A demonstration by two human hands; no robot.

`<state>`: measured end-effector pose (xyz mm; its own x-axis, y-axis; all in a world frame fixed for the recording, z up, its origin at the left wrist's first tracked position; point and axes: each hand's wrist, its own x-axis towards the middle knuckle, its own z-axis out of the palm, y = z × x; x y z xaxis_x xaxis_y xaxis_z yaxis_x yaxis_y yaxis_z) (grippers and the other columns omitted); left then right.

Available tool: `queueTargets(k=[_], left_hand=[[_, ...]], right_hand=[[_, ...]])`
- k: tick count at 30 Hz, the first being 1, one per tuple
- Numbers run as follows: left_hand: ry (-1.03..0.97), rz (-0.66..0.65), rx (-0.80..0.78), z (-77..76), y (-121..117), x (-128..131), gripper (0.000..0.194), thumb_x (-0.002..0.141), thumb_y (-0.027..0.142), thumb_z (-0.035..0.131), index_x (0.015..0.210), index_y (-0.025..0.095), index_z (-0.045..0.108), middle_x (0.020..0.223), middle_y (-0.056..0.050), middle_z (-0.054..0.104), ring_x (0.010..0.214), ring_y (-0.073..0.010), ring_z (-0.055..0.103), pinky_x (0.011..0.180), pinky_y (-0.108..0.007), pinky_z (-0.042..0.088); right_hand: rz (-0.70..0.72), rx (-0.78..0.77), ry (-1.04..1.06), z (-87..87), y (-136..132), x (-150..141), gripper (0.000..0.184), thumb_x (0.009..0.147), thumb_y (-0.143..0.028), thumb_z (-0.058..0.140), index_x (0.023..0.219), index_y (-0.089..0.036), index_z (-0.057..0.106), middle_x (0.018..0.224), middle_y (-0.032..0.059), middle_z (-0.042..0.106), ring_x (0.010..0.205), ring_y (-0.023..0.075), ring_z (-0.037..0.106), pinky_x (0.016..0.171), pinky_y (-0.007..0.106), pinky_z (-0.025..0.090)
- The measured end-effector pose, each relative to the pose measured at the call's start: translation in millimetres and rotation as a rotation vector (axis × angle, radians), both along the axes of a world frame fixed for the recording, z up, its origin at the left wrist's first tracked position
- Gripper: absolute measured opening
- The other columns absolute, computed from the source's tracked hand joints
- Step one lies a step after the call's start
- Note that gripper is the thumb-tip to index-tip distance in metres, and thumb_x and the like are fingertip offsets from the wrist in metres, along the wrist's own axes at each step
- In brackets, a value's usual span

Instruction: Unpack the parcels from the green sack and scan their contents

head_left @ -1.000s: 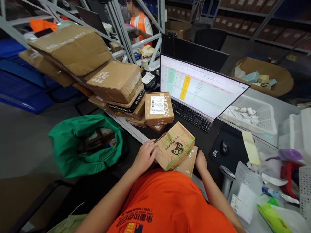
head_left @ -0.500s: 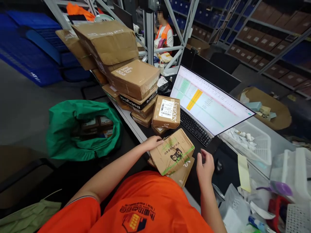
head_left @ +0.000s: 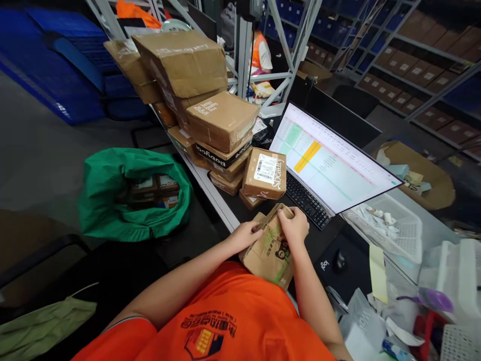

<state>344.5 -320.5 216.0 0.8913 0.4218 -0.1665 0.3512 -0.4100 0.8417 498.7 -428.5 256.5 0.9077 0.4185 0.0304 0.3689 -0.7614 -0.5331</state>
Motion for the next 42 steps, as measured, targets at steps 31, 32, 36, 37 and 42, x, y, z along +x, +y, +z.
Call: queueTargets(k=[31, 32, 36, 37, 42], left_hand=[[0.044, -0.262, 0.152, 109.5, -28.9, -12.5, 0.021, 0.089, 0.016, 0.040, 0.069, 0.021, 0.039, 0.062, 0.003, 0.049, 0.058, -0.0135, 0.049, 0.056, -0.027, 0.029], [0.070, -0.260, 0.215, 114.6, -31.6, -12.9, 0.020, 0.090, 0.016, 0.040, 0.071, 0.021, 0.043, 0.062, 0.002, 0.052, 0.058, -0.0146, 0.052, 0.056, -0.027, 0.029], [0.157, -0.277, 0.464, 128.1, -46.5, -12.5, 0.025, 0.096, 0.017, 0.037, 0.096, 0.016, 0.062, 0.078, -0.007, 0.070, 0.072, -0.0238, 0.068, 0.063, -0.031, 0.042], [0.168, -0.291, 0.512, 129.6, -51.6, -11.2, 0.028, 0.097, 0.018, 0.036, 0.105, 0.014, 0.063, 0.083, -0.010, 0.073, 0.077, -0.0263, 0.071, 0.065, -0.032, 0.046], [0.163, -0.298, 0.624, 131.2, -76.6, 1.4, 0.038, 0.098, 0.023, 0.041, 0.125, 0.005, 0.062, 0.092, -0.017, 0.075, 0.085, -0.0319, 0.074, 0.073, -0.038, 0.057]], right_hand=[[0.501, 0.943, 0.649, 27.9, -96.5, 31.7, 0.058, 0.063, -0.034, 0.084, 0.115, -0.027, 0.060, 0.131, 0.0066, 0.064, 0.138, 0.0291, 0.049, 0.114, 0.046, 0.041], [0.522, 0.943, 0.632, 28.7, -101.6, 32.3, 0.059, 0.064, -0.037, 0.084, 0.116, -0.027, 0.057, 0.132, 0.0077, 0.063, 0.142, 0.0299, 0.046, 0.116, 0.050, 0.038], [0.551, 0.879, 0.565, 29.7, -118.1, 31.8, 0.064, 0.072, -0.049, 0.080, 0.120, -0.029, 0.043, 0.144, 0.0140, 0.055, 0.140, 0.0320, 0.048, 0.109, 0.057, 0.045], [0.534, 0.848, 0.503, 30.3, -120.4, 28.9, 0.061, 0.076, -0.050, 0.077, 0.121, -0.029, 0.041, 0.147, 0.0151, 0.052, 0.138, 0.0314, 0.049, 0.107, 0.056, 0.047], [0.317, 0.447, -0.297, 41.1, -120.2, -7.3, 0.021, 0.093, -0.025, 0.060, 0.114, -0.024, 0.059, 0.128, 0.0130, 0.060, 0.122, 0.0264, 0.056, 0.102, 0.047, 0.048]])
